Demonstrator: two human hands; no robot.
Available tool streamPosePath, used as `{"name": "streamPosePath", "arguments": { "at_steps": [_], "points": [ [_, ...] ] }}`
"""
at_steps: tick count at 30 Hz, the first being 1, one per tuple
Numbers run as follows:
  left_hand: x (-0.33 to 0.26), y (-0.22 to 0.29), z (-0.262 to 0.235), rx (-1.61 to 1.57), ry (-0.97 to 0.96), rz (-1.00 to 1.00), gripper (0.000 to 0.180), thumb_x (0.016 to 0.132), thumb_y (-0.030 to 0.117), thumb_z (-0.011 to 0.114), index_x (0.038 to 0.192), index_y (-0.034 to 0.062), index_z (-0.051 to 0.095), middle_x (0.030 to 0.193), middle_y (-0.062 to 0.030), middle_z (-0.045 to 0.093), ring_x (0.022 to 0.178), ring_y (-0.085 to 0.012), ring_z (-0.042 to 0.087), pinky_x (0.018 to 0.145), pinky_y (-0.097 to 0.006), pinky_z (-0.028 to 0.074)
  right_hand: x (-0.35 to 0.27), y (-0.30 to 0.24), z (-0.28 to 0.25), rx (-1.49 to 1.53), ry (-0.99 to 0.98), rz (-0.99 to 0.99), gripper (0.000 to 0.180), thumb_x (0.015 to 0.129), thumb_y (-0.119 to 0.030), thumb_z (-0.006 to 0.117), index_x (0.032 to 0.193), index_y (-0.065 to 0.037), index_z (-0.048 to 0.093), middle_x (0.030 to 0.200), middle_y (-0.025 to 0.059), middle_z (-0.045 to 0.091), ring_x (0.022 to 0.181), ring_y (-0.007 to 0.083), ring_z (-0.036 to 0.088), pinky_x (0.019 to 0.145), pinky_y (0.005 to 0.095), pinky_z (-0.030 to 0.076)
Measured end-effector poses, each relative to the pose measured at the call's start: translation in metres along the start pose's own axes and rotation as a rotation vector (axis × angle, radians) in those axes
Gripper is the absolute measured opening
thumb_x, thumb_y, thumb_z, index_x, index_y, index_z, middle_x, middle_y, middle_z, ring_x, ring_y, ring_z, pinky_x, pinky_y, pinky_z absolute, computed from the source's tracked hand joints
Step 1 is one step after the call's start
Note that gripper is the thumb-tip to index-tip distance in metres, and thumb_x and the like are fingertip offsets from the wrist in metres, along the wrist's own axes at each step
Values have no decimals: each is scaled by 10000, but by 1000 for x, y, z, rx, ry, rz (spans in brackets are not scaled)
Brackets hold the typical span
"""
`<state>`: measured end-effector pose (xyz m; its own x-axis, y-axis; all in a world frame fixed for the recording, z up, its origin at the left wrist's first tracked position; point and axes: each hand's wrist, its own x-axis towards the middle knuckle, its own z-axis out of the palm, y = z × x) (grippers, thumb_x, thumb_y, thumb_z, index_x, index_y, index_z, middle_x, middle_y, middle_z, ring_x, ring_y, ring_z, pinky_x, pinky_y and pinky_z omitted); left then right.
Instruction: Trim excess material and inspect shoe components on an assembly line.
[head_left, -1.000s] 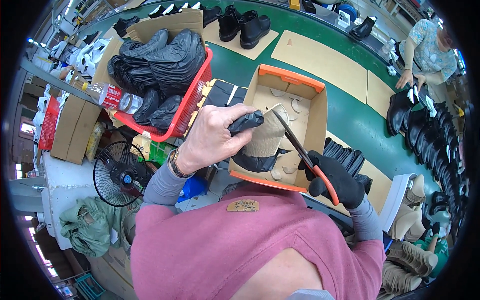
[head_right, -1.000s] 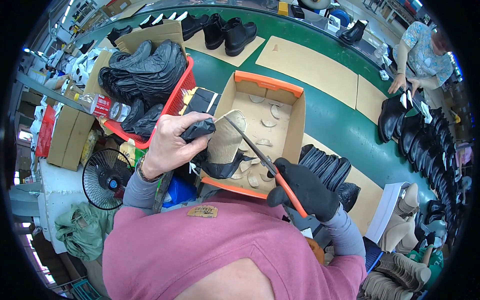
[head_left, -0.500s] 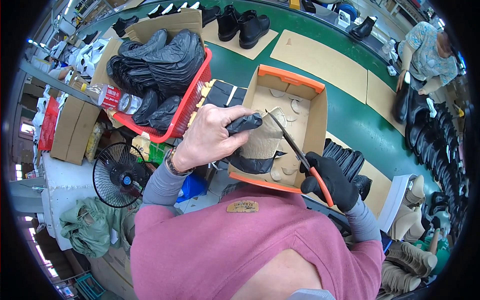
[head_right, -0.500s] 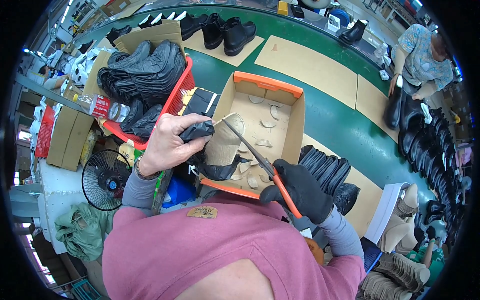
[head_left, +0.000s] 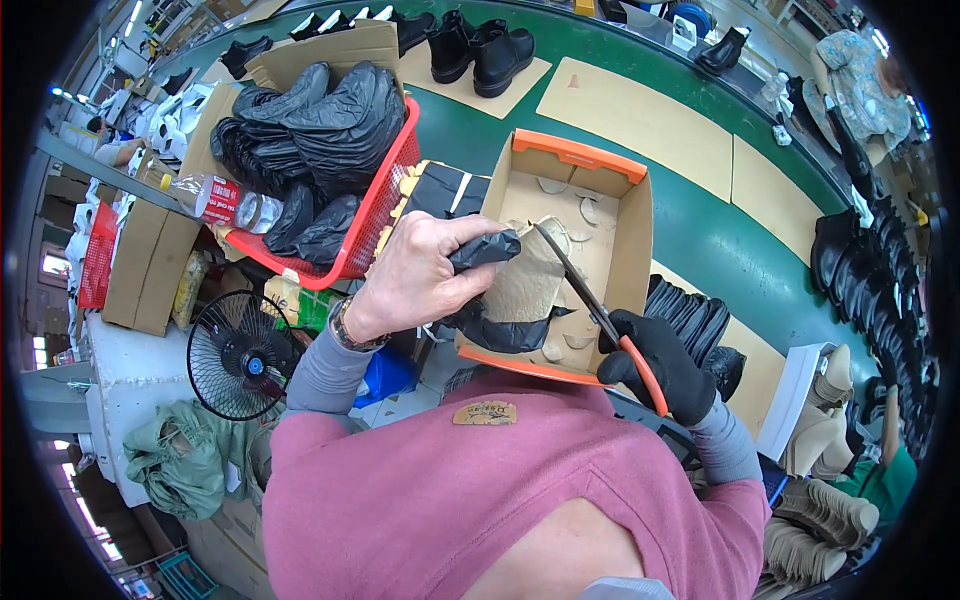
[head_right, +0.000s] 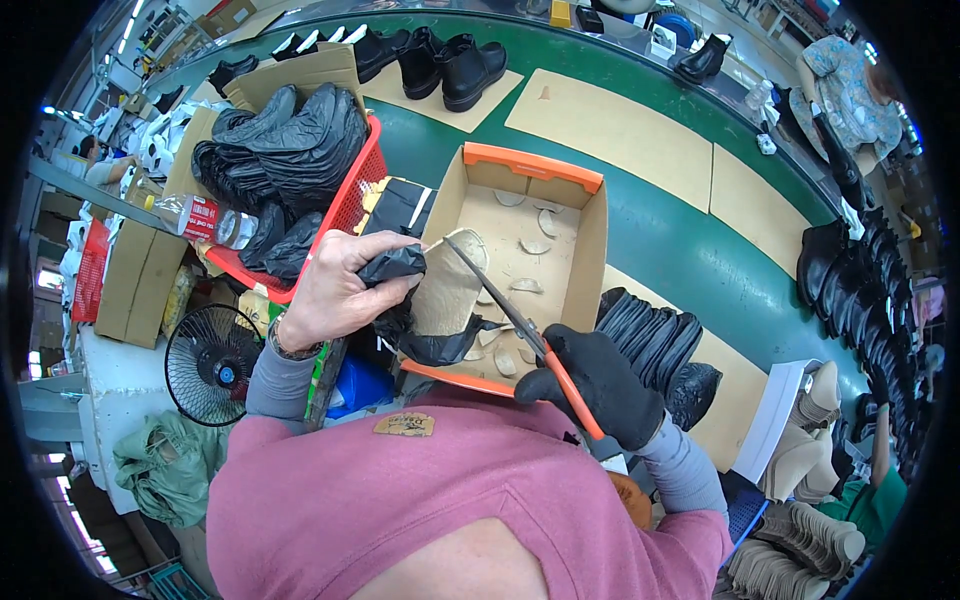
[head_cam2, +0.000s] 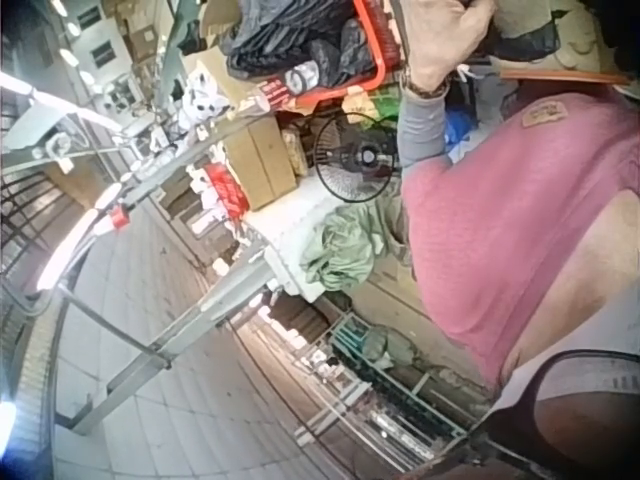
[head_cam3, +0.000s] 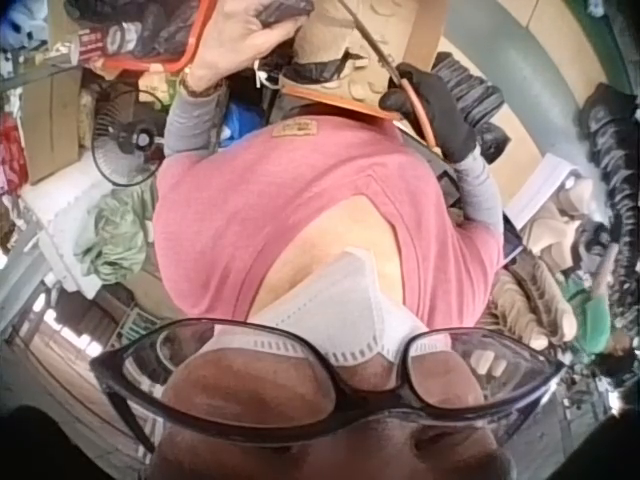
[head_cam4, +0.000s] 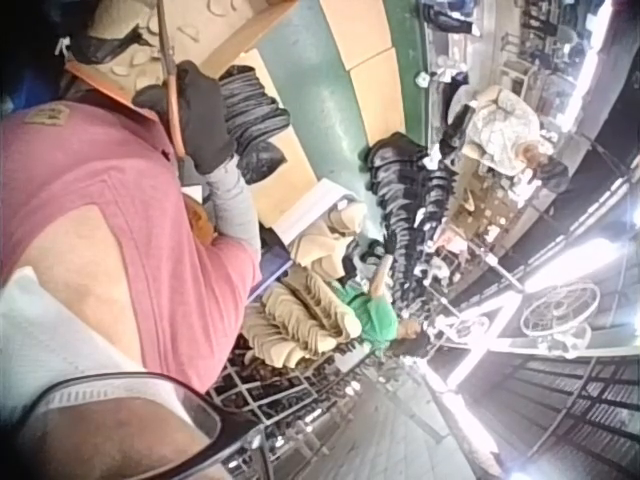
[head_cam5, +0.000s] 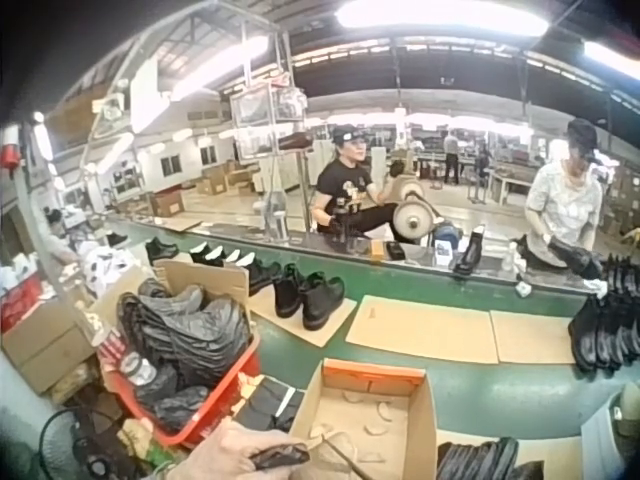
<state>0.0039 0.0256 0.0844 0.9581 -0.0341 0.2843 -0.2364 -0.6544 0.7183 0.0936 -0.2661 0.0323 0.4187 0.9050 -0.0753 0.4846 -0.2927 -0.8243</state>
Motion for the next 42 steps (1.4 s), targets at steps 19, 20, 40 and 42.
{"name": "streamPosePath", "arguments": {
  "at_steps": [19,20,40,42],
  "points": [
    [-1,-2,3,-9,-90,-5,227,744,5,697,970,-14,685,726,-95,681,627,-149,674,585,-259,515,3,3,5,99,-27,-54,687,882,-656,458,948,23,540,797,159,524,641,331,520,577,394,405],
    [-1,-1,3,-19,-79,-7,226,743,9,700,968,-12,686,722,-97,679,627,-154,675,587,-263,515,3,3,6,80,-20,-50,685,896,-651,439,956,24,533,791,160,520,639,340,517,581,395,407],
    [-5,-9,2,-182,-107,-104,244,772,45,703,1002,-31,681,698,-118,673,604,-101,625,568,-267,498,5,7,17,5,21,92,780,771,-759,529,783,20,559,667,135,521,569,287,513,543,378,415],
    [-6,-10,1,-185,-113,-110,249,772,45,706,1008,-31,681,702,-108,677,606,-93,621,570,-264,499,6,8,16,-2,27,67,809,751,-786,522,824,19,571,656,123,523,569,273,514,549,370,420]
  ]
}}
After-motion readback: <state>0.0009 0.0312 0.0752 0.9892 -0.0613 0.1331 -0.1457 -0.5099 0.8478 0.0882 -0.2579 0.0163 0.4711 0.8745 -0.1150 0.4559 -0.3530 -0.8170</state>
